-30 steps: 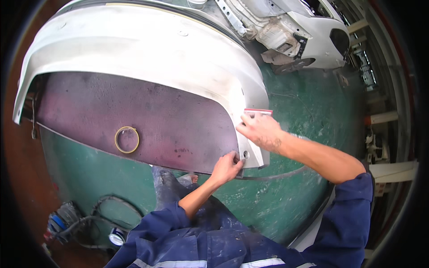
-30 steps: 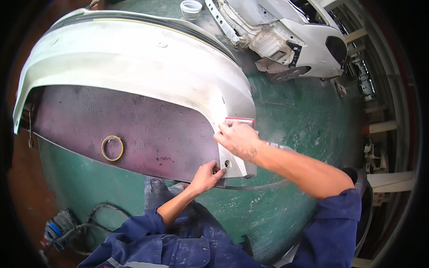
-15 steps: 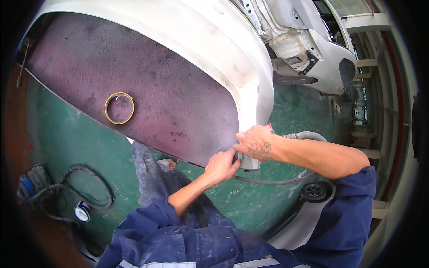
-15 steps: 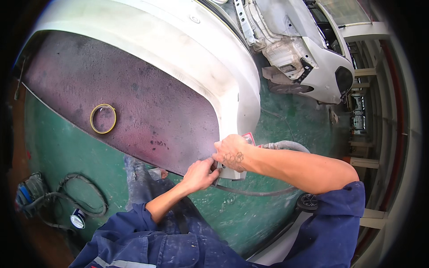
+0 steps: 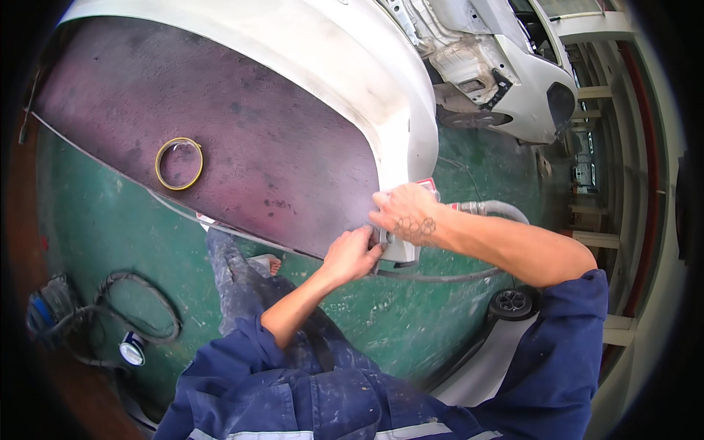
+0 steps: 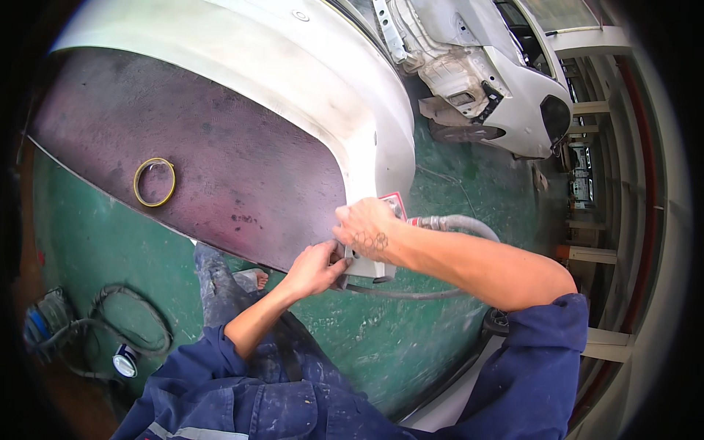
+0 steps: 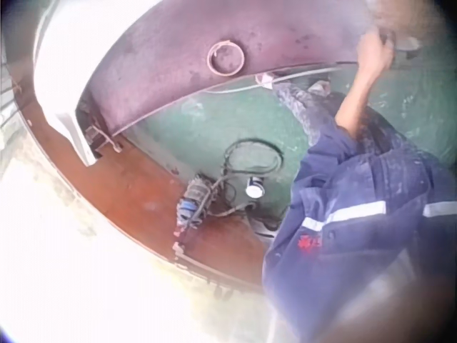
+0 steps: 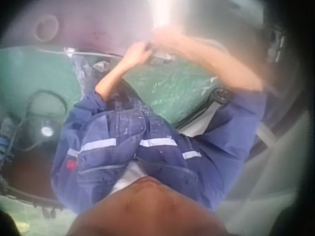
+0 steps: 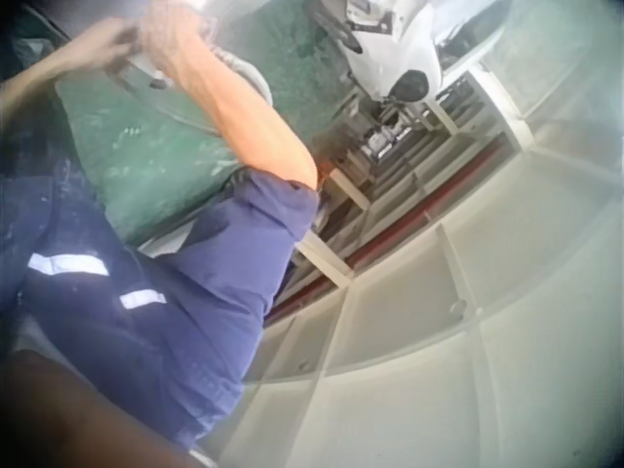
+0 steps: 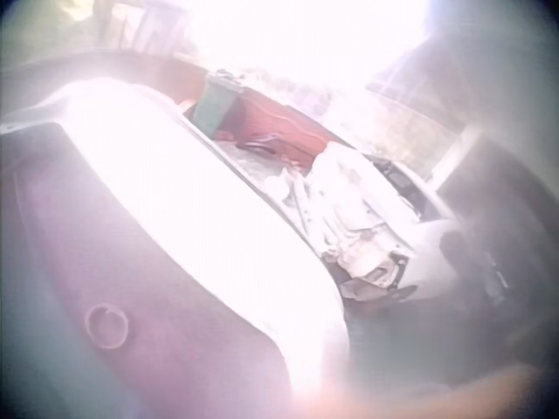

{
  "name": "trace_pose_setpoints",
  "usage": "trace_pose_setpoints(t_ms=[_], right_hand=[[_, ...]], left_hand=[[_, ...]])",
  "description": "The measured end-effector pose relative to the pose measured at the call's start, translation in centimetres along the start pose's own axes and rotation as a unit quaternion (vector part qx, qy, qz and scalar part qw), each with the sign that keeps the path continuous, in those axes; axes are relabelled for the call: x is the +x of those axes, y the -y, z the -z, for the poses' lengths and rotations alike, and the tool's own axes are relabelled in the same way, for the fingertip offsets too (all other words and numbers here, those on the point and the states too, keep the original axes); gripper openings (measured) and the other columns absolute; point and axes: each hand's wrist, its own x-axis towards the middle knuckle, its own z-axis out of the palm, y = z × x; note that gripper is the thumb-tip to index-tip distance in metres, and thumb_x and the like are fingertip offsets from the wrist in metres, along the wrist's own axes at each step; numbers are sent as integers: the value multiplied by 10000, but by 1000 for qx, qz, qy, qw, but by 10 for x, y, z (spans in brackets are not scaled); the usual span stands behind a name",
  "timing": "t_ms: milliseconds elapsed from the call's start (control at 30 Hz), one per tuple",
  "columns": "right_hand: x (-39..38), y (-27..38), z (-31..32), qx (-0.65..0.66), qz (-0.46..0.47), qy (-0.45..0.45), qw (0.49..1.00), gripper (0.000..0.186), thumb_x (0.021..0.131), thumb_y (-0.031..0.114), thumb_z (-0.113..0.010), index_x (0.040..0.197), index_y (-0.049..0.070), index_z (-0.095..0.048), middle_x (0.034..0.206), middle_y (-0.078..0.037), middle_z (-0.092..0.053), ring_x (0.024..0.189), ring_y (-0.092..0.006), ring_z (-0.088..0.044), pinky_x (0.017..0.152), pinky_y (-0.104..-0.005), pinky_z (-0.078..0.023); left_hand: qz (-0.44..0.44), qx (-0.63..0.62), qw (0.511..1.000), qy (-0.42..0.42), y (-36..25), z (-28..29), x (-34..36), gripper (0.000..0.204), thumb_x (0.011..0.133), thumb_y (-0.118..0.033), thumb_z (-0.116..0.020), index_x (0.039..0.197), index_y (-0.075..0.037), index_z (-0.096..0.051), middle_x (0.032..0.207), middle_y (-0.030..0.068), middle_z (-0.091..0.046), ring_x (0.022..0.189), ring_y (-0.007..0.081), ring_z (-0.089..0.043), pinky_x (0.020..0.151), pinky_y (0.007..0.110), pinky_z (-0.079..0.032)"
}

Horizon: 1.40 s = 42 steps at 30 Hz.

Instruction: The person uses a handheld electric sander to smooth the surface of a white car bumper. They systematically move the tool across the curved exterior, focusing on the edges and main body of the part.

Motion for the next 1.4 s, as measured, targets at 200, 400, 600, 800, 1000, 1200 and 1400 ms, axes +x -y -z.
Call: trace_pose_setpoints(t_ms=[200,400,600,800,1000,1200,1400], right_hand=[[-56,46,-36,49,-15,-46,998,230,949,196,-631,1136,65,-660,1116,-135,-646,934,-257,-749,716,-376,-609],[-101,62,-74,114,-29,-167,979,213,898,179,-669,1080,89,-606,1054,-136,-593,839,-315,-727,624,-404,-612],[-67,-2,-68,178,-108,-349,913,371,814,108,-763,1147,90,-600,1120,-152,-590,866,-359,-711,732,-462,-612],[-68,-9,-84,368,-247,-397,804,471,795,173,-827,1192,93,-586,1104,-172,-577,918,-420,-675,791,-509,-580],[-88,77,-186,557,-302,-471,614,472,794,234,-834,1172,75,-599,1041,-146,-636,887,-356,-686,820,-449,-566],[-66,110,-273,710,-395,-430,394,461,796,300,-853,1108,41,-634,937,-126,-674,866,-265,-666,810,-395,-545],[-99,118,-194,664,-399,-511,371,461,797,273,-853,1100,28,-608,908,-131,-663,838,-270,-657,786,-400,-537]], left_hand=[[17,-100,991,82,-6,7,2,214,951,-139,-695,1018,33,-587,837,153,-763,702,227,-765,683,371,-587],[37,-199,971,129,-4,11,6,181,1021,-112,-677,1048,19,-554,831,95,-727,685,157,-724,597,304,-517],[97,-188,967,143,-5,23,5,201,1019,-147,-694,1091,-16,-559,831,75,-716,680,146,-727,539,268,-484],[133,-171,971,103,-12,15,10,364,1033,-239,-689,1245,26,-559,898,101,-727,681,152,-720,527,267,-489],[76,-113,991,-8,1,-15,31,421,1074,-319,-614,1252,61,-641,1069,187,-752,1011,253,-726,902,373,-529],[36,26,994,-97,8,-26,31,430,1098,-356,-580,1146,57,-688,946,121,-721,855,174,-636,790,348,-509],[44,-30,993,-104,-37,-22,17,398,1111,-296,-557,1052,73,-694,857,56,-689,750,102,-537,680,300,-470]])
